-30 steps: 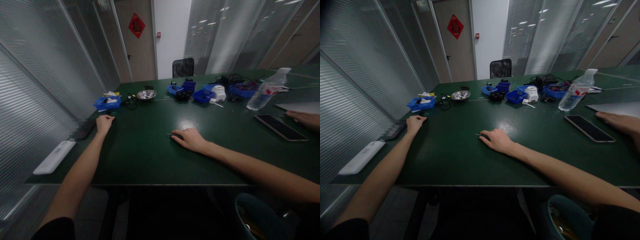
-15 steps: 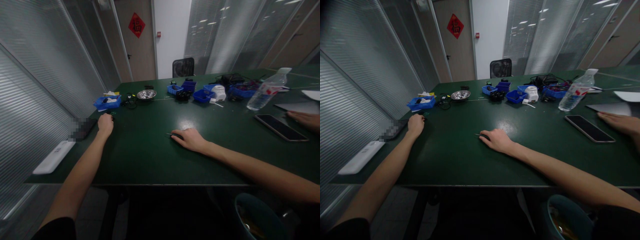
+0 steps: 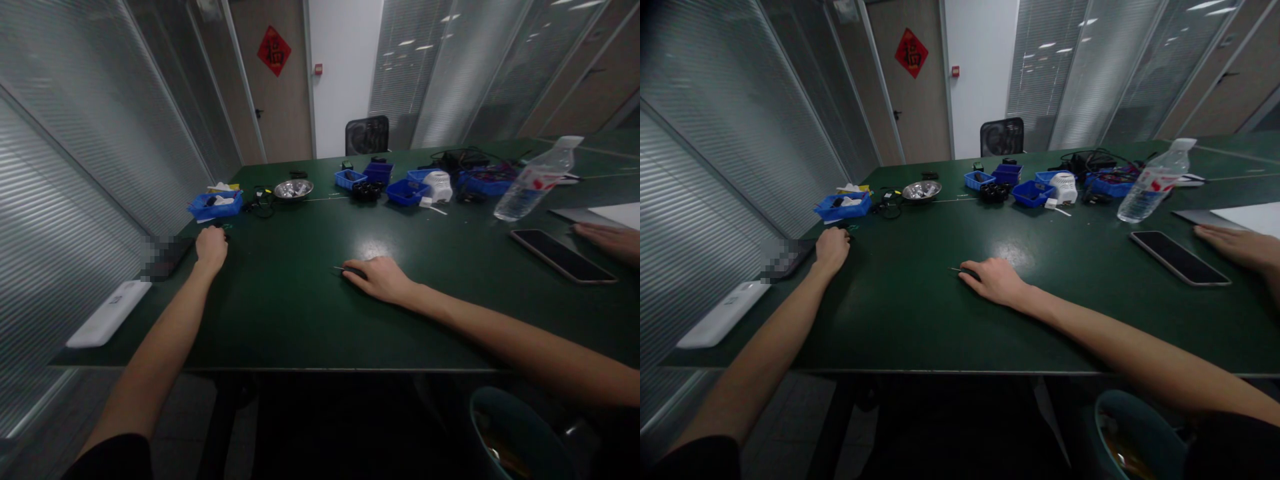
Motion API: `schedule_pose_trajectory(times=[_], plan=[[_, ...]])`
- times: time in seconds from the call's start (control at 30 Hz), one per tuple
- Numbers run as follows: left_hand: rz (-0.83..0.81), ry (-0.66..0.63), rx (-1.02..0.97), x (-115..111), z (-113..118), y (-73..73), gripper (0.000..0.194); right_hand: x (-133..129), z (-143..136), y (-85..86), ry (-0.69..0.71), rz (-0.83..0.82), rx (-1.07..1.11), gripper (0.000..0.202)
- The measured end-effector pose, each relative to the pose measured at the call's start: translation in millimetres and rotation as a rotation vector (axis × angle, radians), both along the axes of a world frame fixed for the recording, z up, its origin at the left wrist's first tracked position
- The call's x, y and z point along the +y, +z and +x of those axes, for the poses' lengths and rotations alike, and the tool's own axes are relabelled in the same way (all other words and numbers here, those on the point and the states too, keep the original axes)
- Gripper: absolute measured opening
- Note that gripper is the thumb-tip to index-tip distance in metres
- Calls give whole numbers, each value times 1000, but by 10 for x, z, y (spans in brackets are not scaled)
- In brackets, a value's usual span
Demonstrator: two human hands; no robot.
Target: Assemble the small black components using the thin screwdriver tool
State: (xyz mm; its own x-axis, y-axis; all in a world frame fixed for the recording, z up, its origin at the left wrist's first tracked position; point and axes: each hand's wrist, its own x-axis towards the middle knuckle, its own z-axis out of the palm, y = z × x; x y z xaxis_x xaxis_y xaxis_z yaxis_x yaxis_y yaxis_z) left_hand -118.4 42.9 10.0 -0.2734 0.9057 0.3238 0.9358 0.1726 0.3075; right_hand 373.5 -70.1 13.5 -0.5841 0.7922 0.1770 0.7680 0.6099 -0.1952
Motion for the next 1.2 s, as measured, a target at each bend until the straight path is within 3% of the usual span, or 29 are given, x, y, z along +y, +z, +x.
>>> schedule_pose_trajectory(times=[0.3,0.5,0.93,1.07,1.2], plan=[[-78,60,279,43,-32,-39,32,-6,-10,8,-7,11,-17,51],[-37,83,359,42,-66,-63,33,-1,-11,-4,-6,18,-12,50],[-16,68,236,65,-251,-108,25,2,2,-17,0,24,-10,50],[13,-6,150,50,-177,-88,19,9,5,-21,1,16,-7,50],[10,-260,-65,11,176,-46,16,21,6,-29,-6,16,-31,51]])
